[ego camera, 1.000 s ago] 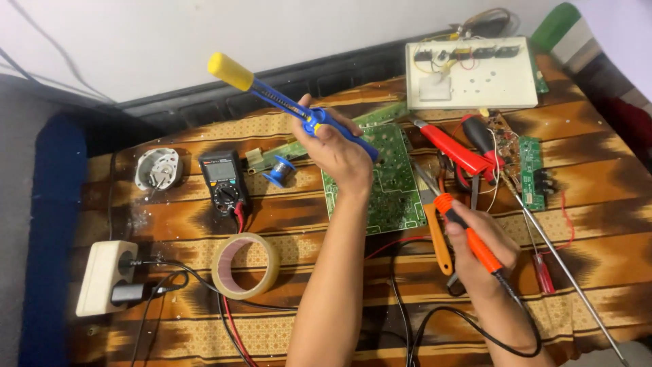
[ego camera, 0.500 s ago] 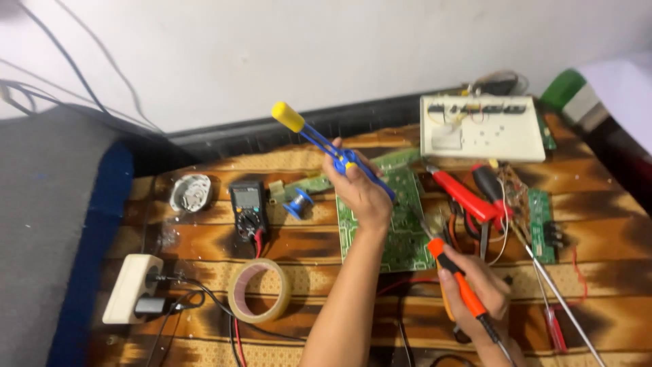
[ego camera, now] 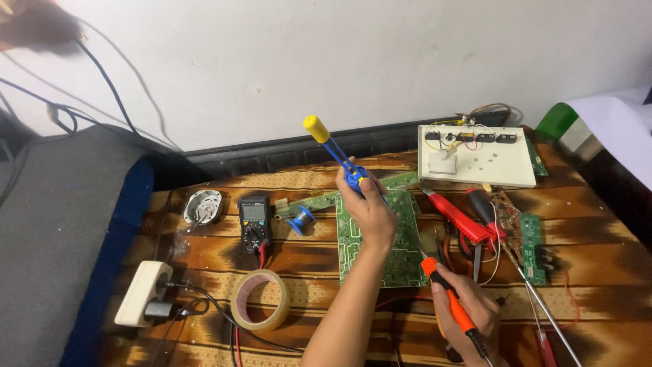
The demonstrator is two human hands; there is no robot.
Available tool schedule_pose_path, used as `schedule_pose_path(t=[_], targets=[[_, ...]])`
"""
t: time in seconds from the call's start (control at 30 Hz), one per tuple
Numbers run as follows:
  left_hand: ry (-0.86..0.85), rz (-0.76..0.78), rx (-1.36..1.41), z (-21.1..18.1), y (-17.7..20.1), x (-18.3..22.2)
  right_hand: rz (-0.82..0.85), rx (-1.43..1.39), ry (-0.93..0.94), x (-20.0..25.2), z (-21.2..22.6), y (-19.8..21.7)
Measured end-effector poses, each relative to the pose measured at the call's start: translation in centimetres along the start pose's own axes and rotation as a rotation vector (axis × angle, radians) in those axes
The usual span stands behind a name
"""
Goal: Desoldering components from a circuit board using a soldering iron and a desoldering pump, then cleaning the board with a brush.
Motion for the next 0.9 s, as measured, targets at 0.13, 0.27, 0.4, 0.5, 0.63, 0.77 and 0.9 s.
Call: schedule_pose_path(t=[0.13, 0.27, 0.4, 0.5, 0.63, 0.77, 0.9], targets=[[0.059, -0.061, 0.012, 0.5, 0.2, 0.3, 0.006, -0.021, -0.031, -0.2, 0.3, 0.2], [0.02, -0.074, 0.163, 1.1, 0.7, 0.2, 0.015, -0.03, -0.036, -0.3, 0.3, 0.3], [0.056, -0.067, 0.229, 2.0, 1.0, 0.2, -0.013, -0.036, -0.013, -0.3, 0.5, 0.4], [0.067, -0.071, 0.207, 1.7, 0.8, 0.3, 0.001, -0.03, -0.086, 0.4, -0.8, -0.5], [0.063, -0.058, 0.213, 2.0, 0.7, 0.5, 0.013, -0.036, -0.081, 0.1, -0.4, -0.2], [-0.003, -0.046, 0.132, 2.4, 0.9, 0.9, 0.006, -0.036, -0.052, 0.1, -0.3, -0.2], [0.057, -0.122, 0.195, 3.9, 1.7, 1.0, 0.014, -0.055, -0.028, -0.3, 0.5, 0.2]])
Point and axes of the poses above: each hand's wrist, its own x-axis away from the middle knuckle, its own y-axis out of the back of the hand, z = x × y, the point moved 8 cm from there along -x, towards the middle knuckle, and after that the axes turned 6 degrees about x, right-handed, at the moved point
